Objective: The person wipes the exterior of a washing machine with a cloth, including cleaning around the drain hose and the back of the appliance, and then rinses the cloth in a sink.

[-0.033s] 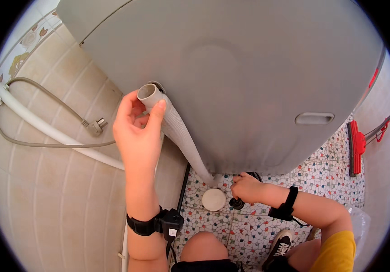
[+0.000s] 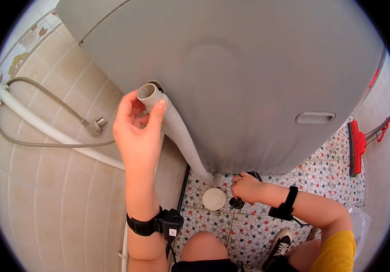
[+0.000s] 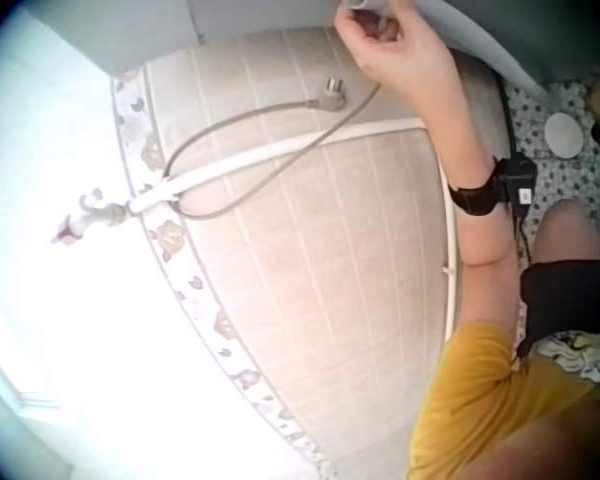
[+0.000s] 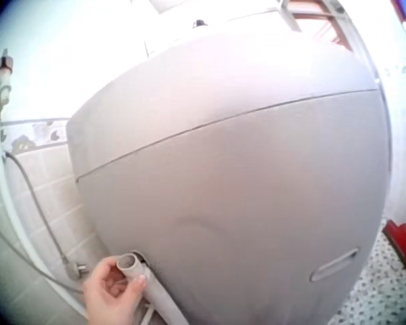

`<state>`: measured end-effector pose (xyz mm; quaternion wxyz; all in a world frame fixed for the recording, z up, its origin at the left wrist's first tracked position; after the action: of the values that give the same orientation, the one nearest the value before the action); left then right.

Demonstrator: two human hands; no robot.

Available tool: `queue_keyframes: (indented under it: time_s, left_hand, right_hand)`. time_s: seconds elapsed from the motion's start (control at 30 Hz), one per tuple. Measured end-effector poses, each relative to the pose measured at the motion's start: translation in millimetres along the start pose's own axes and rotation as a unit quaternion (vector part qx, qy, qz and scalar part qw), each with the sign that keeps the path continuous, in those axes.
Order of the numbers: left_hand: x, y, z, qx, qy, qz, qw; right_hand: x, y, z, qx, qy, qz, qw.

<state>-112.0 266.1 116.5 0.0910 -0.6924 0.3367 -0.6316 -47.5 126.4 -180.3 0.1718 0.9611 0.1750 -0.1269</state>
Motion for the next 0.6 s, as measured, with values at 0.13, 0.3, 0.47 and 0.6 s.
queue_keyframes:
  time_s: [0.13, 0.3, 0.47, 0.6]
  left_hand:
    - [1.3, -5.2, 2.6, 0.039, -0.036, 0.055, 0.997]
    - [-11.6, 7.9, -6.8, 0.059, -0.088, 0.084, 0.991]
    - [-23.4, 27.3, -14.2, 0.06, -0.101, 0.16, 0.98]
    - [-45.6, 71.5, -45.3, 0.064, -0.089, 0.13, 0.985]
  right_hand:
    - [21.7, -16.7, 7.4, 0.027, -0.022, 0.031, 0.999]
    - [34.5, -23.7, 77.5, -0.043, -0.202, 0.214, 0.955]
    - [79.4, -36.3, 191.3, -0.015, -0.502, 0.399, 0.767]
    - [118.4, -40.1, 282.4, 0.289, -0.708, 0.536, 0.357]
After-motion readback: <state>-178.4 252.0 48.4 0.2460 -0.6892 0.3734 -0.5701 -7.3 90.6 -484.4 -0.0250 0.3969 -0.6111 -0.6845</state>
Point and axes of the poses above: each hand's wrist, its own y-axis away from the middle knuckle, its own z-axis out of the palm, x = y × z, the point moved 8 cm from there along -y, towards the middle knuckle, and after that the axes turned 1 degree about -z, right-handed, at the moved point
